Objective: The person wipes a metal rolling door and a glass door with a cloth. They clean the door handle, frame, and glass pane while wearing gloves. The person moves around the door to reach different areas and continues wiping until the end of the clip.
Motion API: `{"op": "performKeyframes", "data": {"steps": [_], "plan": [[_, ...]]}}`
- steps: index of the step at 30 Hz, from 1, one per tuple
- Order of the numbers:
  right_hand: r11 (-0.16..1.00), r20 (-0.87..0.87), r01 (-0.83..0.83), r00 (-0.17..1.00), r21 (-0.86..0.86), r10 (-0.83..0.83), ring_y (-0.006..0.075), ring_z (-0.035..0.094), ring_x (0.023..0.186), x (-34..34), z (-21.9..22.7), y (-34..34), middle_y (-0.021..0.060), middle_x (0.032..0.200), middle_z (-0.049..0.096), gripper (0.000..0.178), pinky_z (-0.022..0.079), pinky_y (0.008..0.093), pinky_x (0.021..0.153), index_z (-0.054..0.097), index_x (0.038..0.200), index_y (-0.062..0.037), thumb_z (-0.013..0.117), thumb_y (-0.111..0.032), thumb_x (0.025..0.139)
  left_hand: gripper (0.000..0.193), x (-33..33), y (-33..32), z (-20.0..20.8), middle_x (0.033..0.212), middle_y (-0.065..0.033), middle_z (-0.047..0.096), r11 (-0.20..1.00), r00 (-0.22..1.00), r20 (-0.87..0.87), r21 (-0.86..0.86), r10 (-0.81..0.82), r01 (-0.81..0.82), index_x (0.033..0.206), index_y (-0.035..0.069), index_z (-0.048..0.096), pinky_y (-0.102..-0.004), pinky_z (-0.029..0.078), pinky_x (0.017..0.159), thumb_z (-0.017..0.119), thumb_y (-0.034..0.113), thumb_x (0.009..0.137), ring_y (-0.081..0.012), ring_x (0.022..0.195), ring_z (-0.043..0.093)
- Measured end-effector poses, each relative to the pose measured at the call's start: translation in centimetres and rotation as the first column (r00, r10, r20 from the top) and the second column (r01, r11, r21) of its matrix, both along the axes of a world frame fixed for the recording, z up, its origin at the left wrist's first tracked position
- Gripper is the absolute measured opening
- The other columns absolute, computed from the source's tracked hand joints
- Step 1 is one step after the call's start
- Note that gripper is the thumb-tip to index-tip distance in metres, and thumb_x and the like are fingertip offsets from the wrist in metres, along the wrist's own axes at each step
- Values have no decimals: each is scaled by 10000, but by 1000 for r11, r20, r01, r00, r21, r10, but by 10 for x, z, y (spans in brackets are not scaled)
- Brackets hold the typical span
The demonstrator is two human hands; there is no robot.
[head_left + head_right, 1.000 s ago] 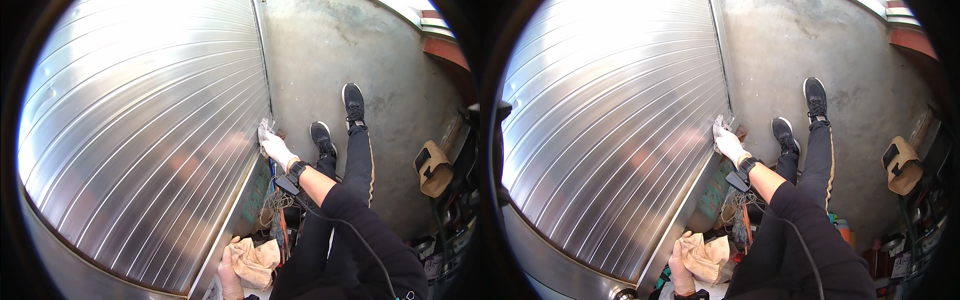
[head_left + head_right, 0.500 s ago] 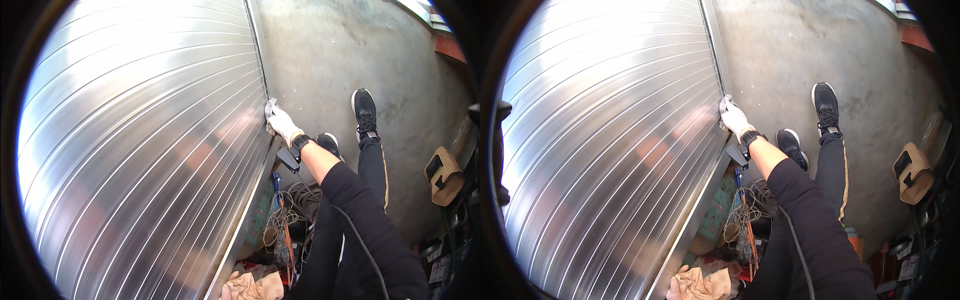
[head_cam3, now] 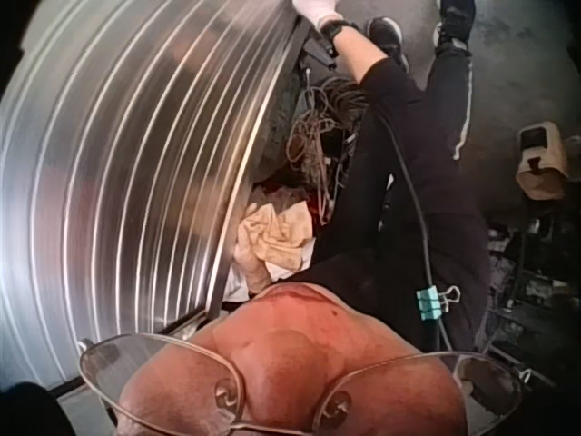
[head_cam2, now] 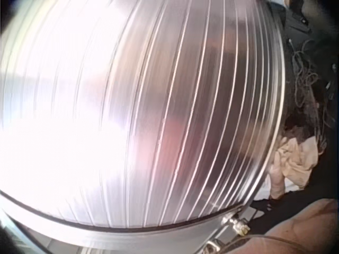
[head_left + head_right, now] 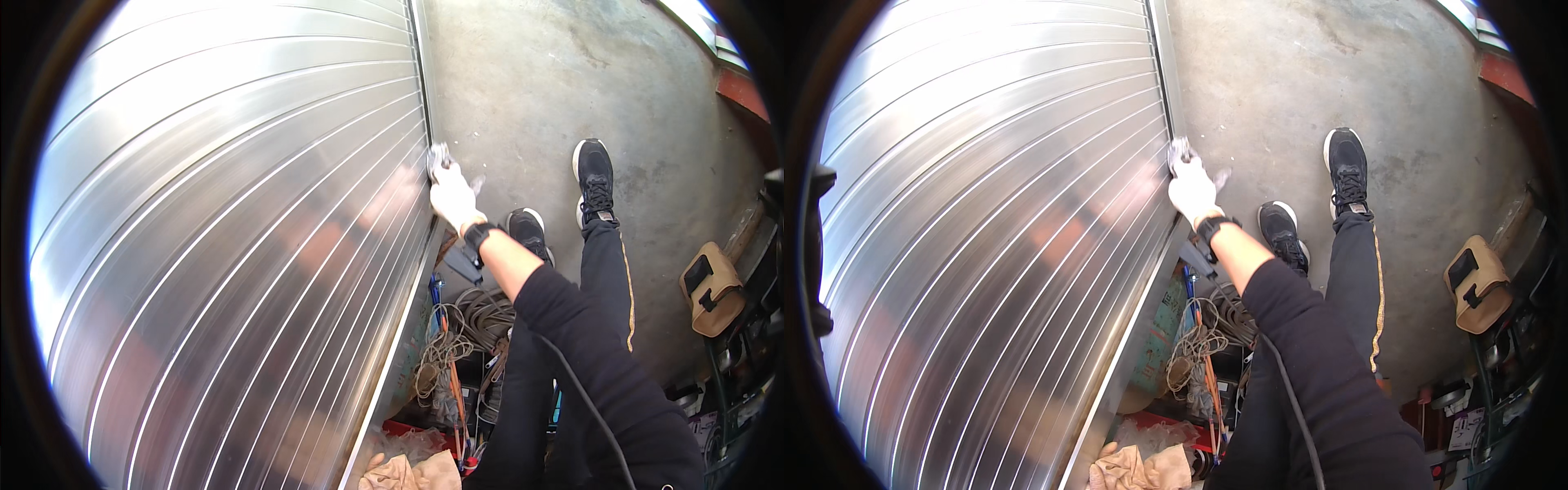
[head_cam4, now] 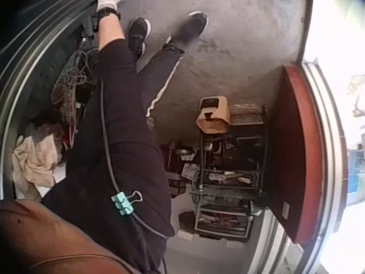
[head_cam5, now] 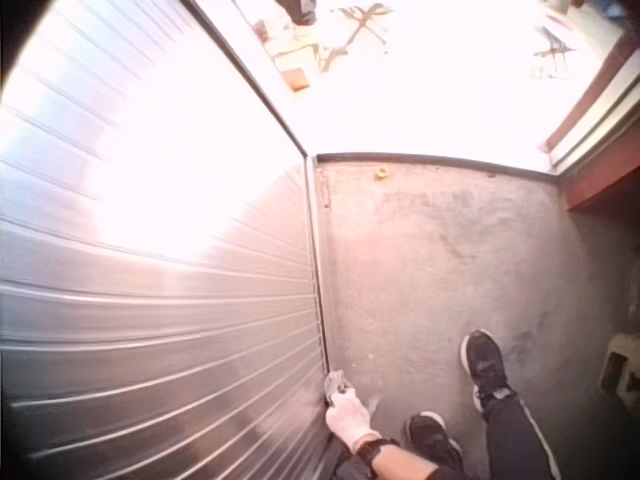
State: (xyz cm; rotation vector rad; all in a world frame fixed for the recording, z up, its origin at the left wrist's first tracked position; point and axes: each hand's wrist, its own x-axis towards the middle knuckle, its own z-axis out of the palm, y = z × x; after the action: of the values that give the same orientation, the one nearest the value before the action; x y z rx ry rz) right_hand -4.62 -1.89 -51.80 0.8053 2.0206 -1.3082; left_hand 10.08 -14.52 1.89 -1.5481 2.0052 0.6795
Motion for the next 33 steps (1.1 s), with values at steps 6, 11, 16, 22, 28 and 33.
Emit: {"op": "performKeyframes", "data": {"steps": [6, 11, 16, 22, 28, 33], "plan": [[980, 91, -193, 976, -53, 198, 390, 637, 1095, 71, 9, -29, 215, 1256, 580, 438, 513, 472, 935, 649, 1267, -217, 527, -162, 850, 418, -15, 19, -7, 1228, -133, 633, 1000, 1000, -25, 11, -15, 16, 1322, -74, 558, -326, 486, 988, 438, 240, 1073, -222, 1128, 609], [941, 268, -300, 904, -158, 333, 336, 597, 1208, 43, 31, -14, 180, 1309, 590, 451, 482, 425, 1012, 625, 1304, -190, 491, -175, 873, 407, -23, 30, -14, 1221, -130, 635, 990, 987, -158, 129, -38, 59, 1312, -72, 565, -325, 489, 984, 441, 232, 1072, -223, 1120, 611], [867, 125, -484, 859, -121, 497, 345, 655, 1119, 35, 123, -3, 197, 1184, 671, 383, 492, 443, 989, 707, 1190, -103, 521, -158, 859, 445, -16, 24, -18, 1205, -153, 633, 944, 956, -259, 327, 138, -48, 1284, -79, 570, -355, 493, 993, 436, 287, 1068, -243, 1101, 619], [805, -209, -577, 811, -136, 546, 341, 721, 896, 46, 283, 10, 199, 932, 730, 254, 568, 431, 764, 751, 929, -32, 582, -160, 790, 387, -5, 2, -9, 1117, -107, 661, 917, 962, -237, 397, 133, -29, 1259, -67, 612, -277, 497, 931, 462, 225, 1055, -170, 1019, 633], [813, -558, -570, 717, -123, 418, 336, 701, 767, 50, 456, 23, 172, 781, 699, 187, 556, 431, 703, 747, 790, -58, 613, -160, 710, 389, 12, -37, 3, 1183, -112, 679, 892, 965, -263, 441, 20, 102, 1269, -41, 623, -293, 482, 969, 528, 253, 1032, -184, 1034, 637], [737, -714, -622, 640, -264, 284, 343, 677, 854, 71, 552, 23, 167, 878, 668, 221, 538, 448, 728, 732, 896, -62, 627, -181, 741, 395, 49, -78, 15, 1248, -121, 628, 864, 842, -222, -4, -492, 503, 1309, 10, 561, -345, 452, 1003, 560, 271, 1012, -243, 1100, 596]]}}
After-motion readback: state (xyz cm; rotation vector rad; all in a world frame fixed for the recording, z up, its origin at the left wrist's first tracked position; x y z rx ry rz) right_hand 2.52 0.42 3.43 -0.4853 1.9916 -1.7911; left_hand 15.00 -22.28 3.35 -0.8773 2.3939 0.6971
